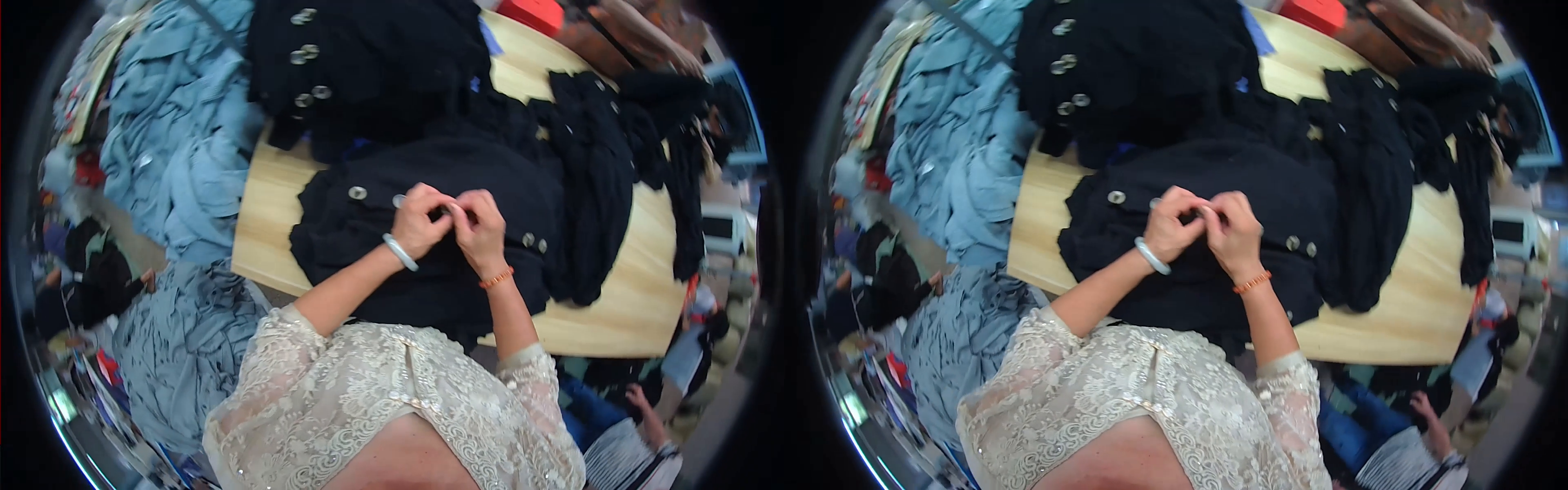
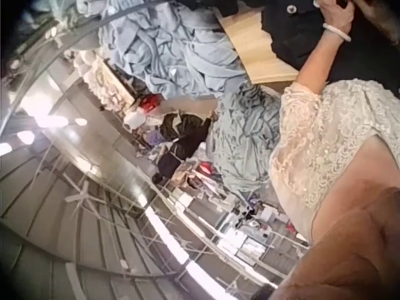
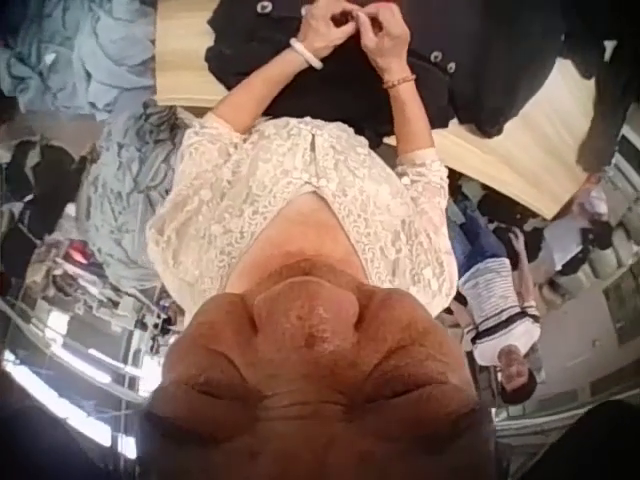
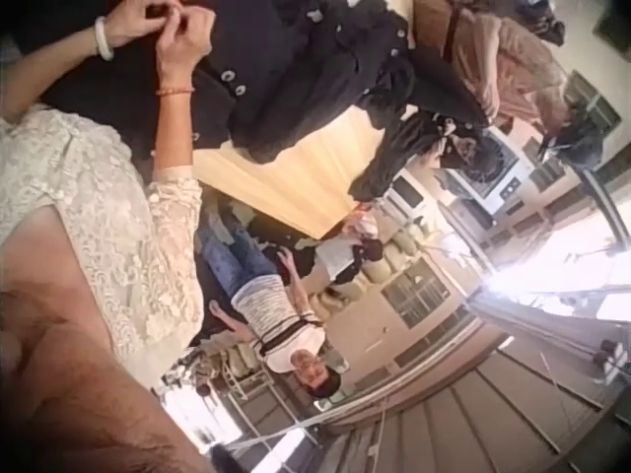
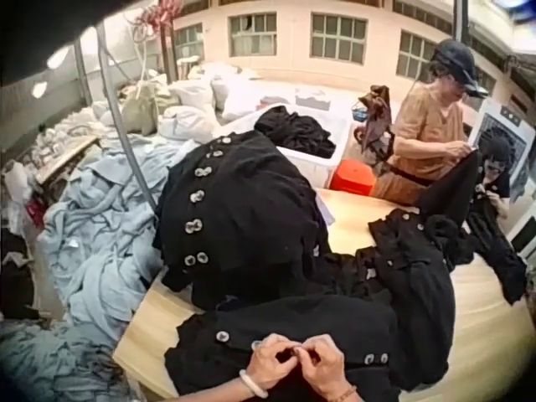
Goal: Inspecting and buttoning black garments with metal grommets on a factory work table.
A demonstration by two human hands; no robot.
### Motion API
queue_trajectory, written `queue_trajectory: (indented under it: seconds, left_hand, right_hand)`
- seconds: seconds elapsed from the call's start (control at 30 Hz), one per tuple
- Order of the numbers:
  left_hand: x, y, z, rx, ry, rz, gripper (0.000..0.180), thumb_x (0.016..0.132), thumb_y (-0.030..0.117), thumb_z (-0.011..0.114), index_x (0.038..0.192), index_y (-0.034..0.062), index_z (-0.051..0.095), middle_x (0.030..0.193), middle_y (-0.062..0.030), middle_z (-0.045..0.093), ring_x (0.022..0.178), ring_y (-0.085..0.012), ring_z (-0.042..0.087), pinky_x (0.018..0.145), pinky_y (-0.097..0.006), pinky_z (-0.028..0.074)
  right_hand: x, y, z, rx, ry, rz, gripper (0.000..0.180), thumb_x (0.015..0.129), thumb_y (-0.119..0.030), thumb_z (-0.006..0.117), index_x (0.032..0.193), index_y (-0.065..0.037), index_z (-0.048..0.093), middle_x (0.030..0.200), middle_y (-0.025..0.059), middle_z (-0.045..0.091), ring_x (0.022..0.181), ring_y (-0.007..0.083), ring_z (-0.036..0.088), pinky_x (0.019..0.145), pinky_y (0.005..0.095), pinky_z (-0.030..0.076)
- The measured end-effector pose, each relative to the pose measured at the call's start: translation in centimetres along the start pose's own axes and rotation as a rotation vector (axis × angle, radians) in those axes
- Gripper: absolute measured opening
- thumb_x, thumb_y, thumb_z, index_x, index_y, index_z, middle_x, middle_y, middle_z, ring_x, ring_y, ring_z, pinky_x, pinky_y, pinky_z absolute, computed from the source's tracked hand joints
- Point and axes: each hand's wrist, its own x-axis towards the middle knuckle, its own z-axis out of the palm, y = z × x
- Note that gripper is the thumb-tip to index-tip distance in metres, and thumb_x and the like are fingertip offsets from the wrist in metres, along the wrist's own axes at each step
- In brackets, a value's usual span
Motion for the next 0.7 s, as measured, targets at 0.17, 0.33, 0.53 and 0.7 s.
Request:
queue_trajectory:
  seconds: [0.17, 0.33, 0.53, 0.7]
  left_hand:
    - [-0.1, -0.1, 0.2, 0.027, -0.008, -0.093, 0.02, 0.074, 0.012, 0.074, 0.093, 0.0073, 0.072, 0.084, -0.0068, 0.059, 0.072, -0.0185, 0.056, 0.063, -0.03, 0.046]
    - [-0.4, 0.0, 0.2, -0.047, 0.028, -0.129, 0.019, 0.073, 0.015, 0.075, 0.089, 0.0057, 0.072, 0.088, -0.0106, 0.061, 0.083, -0.0251, 0.06, 0.072, -0.035, 0.049]
    - [-0.7, -0.3, 0.6, 0.052, 0.075, 0.013, 0.019, 0.07, 0.002, 0.074, 0.088, 0.004, 0.07, 0.089, -0.0104, 0.062, 0.083, -0.0256, 0.06, 0.074, -0.034, 0.049]
    - [-1.1, -1.2, 0.7, 0.041, -0.029, 0.041, 0.015, 0.076, -0.002, 0.072, 0.09, -0.0002, 0.068, 0.093, -0.0086, 0.059, 0.082, -0.0206, 0.059, 0.071, -0.029, 0.048]
  right_hand:
    - [0.1, -0.4, 0.4, 0.065, 0.011, 0.043, 0.008, 0.085, -0.001, 0.068, 0.082, -0.002, 0.061, 0.076, 0.0065, 0.06, 0.058, 0.0141, 0.055, 0.052, 0.0262, 0.043]
    - [0.2, -0.6, 0.6, 0.031, 0.044, -0.018, 0.008, 0.085, 0.0, 0.067, 0.082, -0.002, 0.06, 0.079, 0.0087, 0.062, 0.065, 0.0181, 0.06, 0.058, 0.0285, 0.048]
    - [-1.0, -0.1, 0.4, 0.046, 0.105, 0.032, 0.009, 0.084, -0.009, 0.067, 0.082, -0.004, 0.06, 0.083, 0.0123, 0.06, 0.071, 0.0308, 0.063, 0.06, 0.0369, 0.05]
    - [-2.1, 1.2, 1.1, 0.014, 0.128, 0.07, 0.01, 0.086, -0.014, 0.061, 0.083, -0.005, 0.057, 0.082, 0.0131, 0.06, 0.076, 0.0335, 0.063, 0.064, 0.0413, 0.051]
